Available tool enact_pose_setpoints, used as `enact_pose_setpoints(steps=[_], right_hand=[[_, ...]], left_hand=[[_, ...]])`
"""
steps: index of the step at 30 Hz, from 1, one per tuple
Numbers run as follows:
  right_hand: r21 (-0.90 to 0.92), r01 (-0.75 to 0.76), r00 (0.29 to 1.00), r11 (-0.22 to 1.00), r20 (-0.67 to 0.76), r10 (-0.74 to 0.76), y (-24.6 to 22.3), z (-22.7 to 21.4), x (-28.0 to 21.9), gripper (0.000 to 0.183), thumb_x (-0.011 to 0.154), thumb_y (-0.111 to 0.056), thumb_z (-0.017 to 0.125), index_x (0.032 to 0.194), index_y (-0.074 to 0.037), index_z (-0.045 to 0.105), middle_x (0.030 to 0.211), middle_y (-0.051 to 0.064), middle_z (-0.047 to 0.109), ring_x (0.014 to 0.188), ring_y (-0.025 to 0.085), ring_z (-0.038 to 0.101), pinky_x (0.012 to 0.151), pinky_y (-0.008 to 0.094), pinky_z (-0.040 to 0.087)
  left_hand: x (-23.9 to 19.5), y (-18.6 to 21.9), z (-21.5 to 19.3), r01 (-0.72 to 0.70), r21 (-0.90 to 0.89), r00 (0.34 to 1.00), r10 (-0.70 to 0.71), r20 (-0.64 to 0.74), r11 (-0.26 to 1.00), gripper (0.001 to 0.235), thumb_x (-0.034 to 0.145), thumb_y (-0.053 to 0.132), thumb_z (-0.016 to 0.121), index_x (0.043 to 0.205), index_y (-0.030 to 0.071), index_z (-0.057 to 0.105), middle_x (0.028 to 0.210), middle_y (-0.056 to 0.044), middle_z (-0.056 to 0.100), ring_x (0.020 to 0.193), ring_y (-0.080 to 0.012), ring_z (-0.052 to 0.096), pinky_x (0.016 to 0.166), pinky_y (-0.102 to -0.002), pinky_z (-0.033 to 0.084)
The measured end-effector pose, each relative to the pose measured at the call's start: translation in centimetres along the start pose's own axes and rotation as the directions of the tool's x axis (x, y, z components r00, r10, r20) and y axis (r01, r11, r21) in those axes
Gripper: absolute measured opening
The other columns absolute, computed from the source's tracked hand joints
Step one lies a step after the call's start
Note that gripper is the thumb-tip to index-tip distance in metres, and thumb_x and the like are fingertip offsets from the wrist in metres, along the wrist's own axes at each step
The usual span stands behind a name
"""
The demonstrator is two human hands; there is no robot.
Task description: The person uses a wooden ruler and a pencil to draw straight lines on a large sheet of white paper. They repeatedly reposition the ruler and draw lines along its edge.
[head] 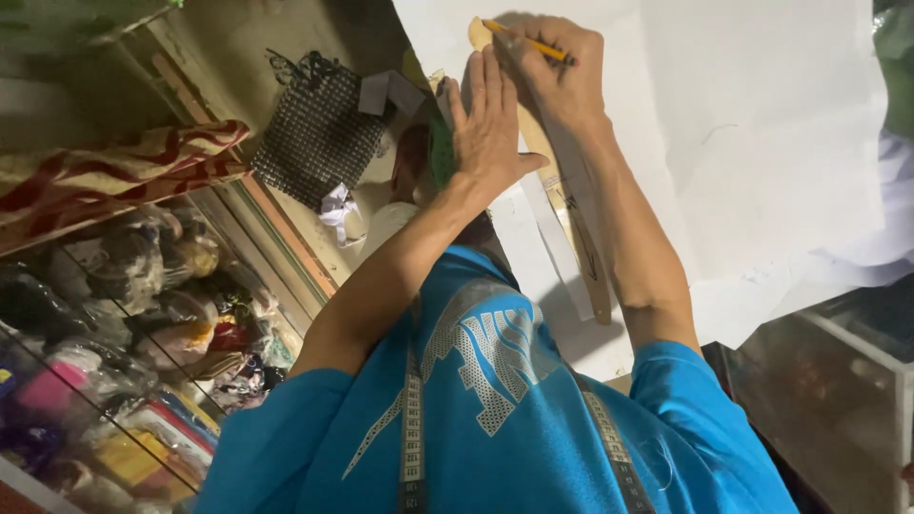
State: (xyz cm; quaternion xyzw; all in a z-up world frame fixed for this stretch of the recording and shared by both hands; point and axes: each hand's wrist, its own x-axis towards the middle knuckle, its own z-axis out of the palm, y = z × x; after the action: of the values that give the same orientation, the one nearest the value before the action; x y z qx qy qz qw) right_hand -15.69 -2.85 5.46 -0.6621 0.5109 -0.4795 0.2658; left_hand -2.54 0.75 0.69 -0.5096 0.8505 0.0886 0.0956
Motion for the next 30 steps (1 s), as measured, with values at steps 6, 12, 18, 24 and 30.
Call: enact_pose_setpoints(steps=[6, 12, 18, 24, 30], right_hand=[[0.036, 0.000, 0.995, 0.999, 0.098, -0.003, 0.8, 0.3, 1.0, 0.025, 0.108, -0.012, 0.055, 0.100, 0.006, 0.073, 0.083, 0.010, 0.066, 0.069, 0.017, 0.051, 0.062, 0.032, 0.040], [0.056, -0.147, 0.974, 0.988, -0.164, 0.154, 0.1, -2.4, -2.0, 0.028, 0.099, 0.010, 0.059, 0.081, -0.008, 0.049, 0.076, 0.000, 0.043, 0.074, 0.013, 0.034, 0.068, 0.034, 0.030], [-0.177, -0.330, 0.940, 0.927, -0.152, 0.306, -9.0, -5.9, -10.5, 0.023, 0.106, -0.001, 0.068, 0.084, 0.001, 0.063, 0.083, 0.008, 0.062, 0.077, 0.018, 0.053, 0.068, 0.032, 0.040], [-0.216, -0.228, 0.971, 0.949, -0.117, 0.206, -10.6, -3.8, -17.6, 0.015, 0.104, -0.005, 0.067, 0.090, 0.000, 0.065, 0.083, 0.011, 0.065, 0.075, 0.026, 0.060, 0.068, 0.038, 0.045], [-0.273, -0.175, 0.982, 0.946, -0.113, 0.149, -9.6, -2.9, -19.8, 0.016, 0.103, -0.005, 0.064, 0.092, 0.005, 0.069, 0.088, 0.015, 0.072, 0.072, 0.029, 0.060, 0.068, 0.039, 0.047]], left_hand=[[-0.2, -0.2, -1.3, -0.027, -0.049, 0.995, 0.031, 0.090, 0.998, 0.144, 0.068, 0.095, 0.068, 0.163, -0.003, 0.020, 0.169, -0.025, 0.009, 0.155, -0.0407, -0.002, 0.123, -0.065, 0.002], [-0.3, -0.1, -0.2, -0.019, -0.020, 1.000, 0.018, -0.024, 1.000, 0.138, 0.068, 0.096, 0.071, 0.163, 0.002, 0.037, 0.168, -0.022, 0.011, 0.155, -0.0374, 0.001, 0.123, -0.067, 0.010], [-0.6, -0.9, -3.2, -0.040, -0.103, 0.990, 0.053, 0.129, 0.994, 0.133, 0.085, 0.080, 0.079, 0.167, -0.002, 0.012, 0.171, -0.022, 0.006, 0.156, -0.0386, 0.000, 0.125, -0.065, 0.004], [-0.7, -1.0, -1.9, -0.062, -0.105, 0.995, 0.070, 0.074, 0.993, 0.142, 0.079, 0.093, 0.075, 0.162, -0.005, 0.014, 0.170, -0.024, 0.018, 0.156, -0.0405, 0.011, 0.122, -0.065, 0.006], [-0.9, -1.1, -2.3, -0.071, -0.093, 0.993, 0.079, 0.092, 0.993, 0.140, 0.086, 0.095, 0.073, 0.163, -0.005, 0.010, 0.171, -0.025, 0.014, 0.157, -0.0410, 0.008, 0.122, -0.066, 0.006]])
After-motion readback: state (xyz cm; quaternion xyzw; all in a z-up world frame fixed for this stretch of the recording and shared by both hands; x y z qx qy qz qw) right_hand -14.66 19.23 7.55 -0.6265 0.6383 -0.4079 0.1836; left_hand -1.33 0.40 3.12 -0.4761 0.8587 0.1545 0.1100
